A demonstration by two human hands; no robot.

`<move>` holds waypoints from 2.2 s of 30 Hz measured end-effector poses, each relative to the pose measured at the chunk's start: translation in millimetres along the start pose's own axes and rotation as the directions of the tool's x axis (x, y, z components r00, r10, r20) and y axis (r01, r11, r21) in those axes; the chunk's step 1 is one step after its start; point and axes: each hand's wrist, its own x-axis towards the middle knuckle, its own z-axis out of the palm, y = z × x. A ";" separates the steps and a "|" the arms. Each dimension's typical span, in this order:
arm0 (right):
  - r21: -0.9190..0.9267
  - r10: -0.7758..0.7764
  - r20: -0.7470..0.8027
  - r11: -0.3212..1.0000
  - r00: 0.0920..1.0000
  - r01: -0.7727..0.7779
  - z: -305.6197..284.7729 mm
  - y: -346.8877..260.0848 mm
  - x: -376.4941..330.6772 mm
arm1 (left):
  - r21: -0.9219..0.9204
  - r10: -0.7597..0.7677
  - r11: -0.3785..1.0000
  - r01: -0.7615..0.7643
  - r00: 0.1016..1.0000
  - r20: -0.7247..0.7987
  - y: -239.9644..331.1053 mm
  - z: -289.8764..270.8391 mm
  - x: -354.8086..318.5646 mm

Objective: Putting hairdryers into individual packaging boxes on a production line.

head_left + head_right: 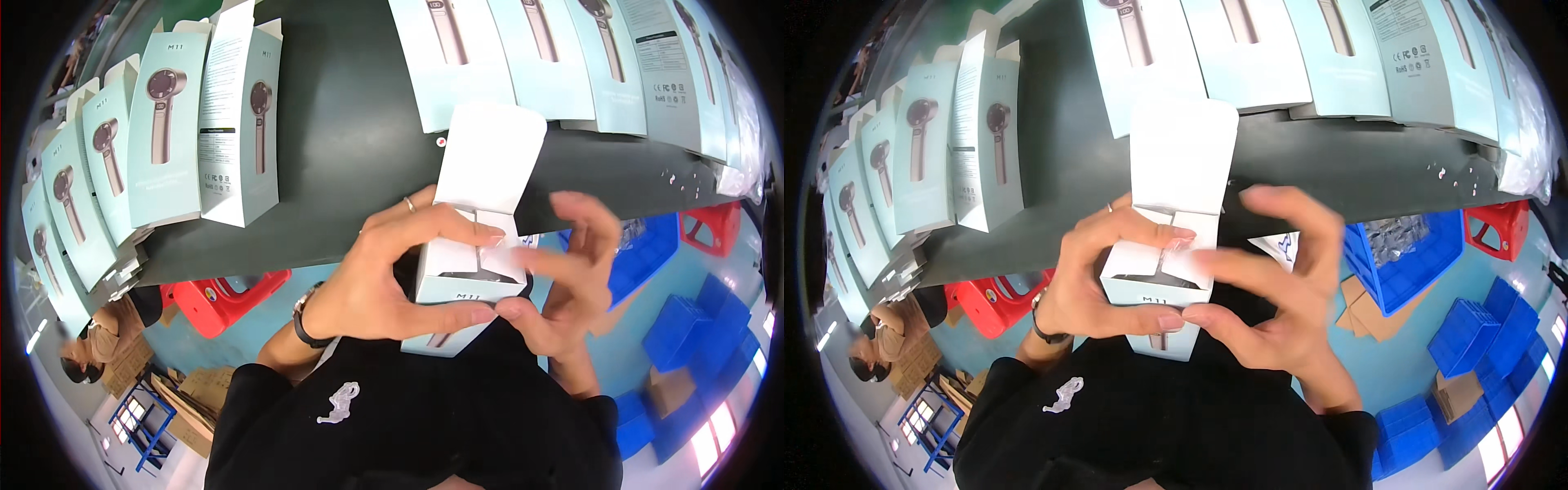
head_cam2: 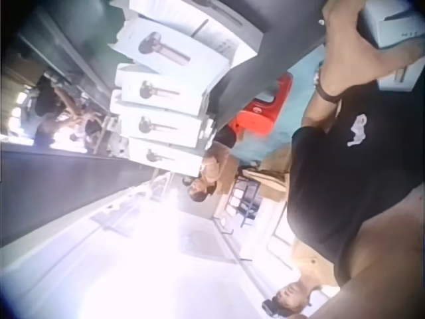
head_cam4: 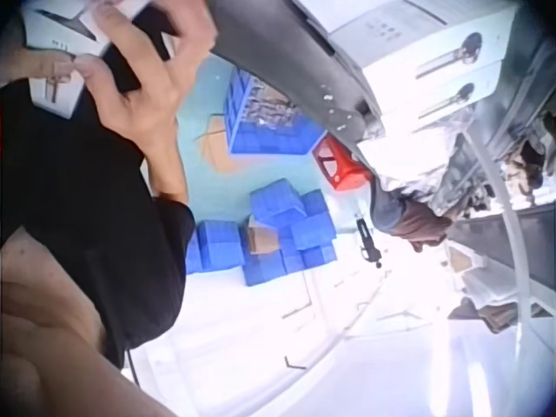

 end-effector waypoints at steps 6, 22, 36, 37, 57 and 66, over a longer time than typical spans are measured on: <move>0.829 0.627 -0.013 0.443 0.779 -0.342 10.3 -23.4 7.8 | -0.002 0.265 0.964 -0.265 0.963 0.057 -12.3 15.8 10.8; 0.410 0.152 -0.181 0.910 0.972 -0.066 7.3 -10.7 17.4 | 0.115 0.346 0.935 -0.336 0.935 -0.083 -28.6 31.8 8.5; 0.344 0.197 -0.059 0.924 0.979 -0.165 -19.0 -3.9 23.1 | 0.158 0.265 0.955 -0.252 0.962 -0.061 -28.1 36.1 9.2; 0.350 0.241 0.002 0.909 0.970 -0.226 -23.3 -5.3 24.4 | 0.099 0.278 0.959 -0.267 0.953 -0.123 -30.0 38.7 9.3; 0.329 0.321 0.125 0.879 0.939 -0.344 -20.1 -8.7 17.5 | 0.248 0.329 0.922 -0.298 0.939 -0.096 -28.3 37.4 18.4; 0.510 0.201 0.339 0.781 0.919 -0.360 -40.4 8.2 22.8 | 0.196 0.247 0.956 -0.220 0.961 -0.127 -23.8 34.1 13.5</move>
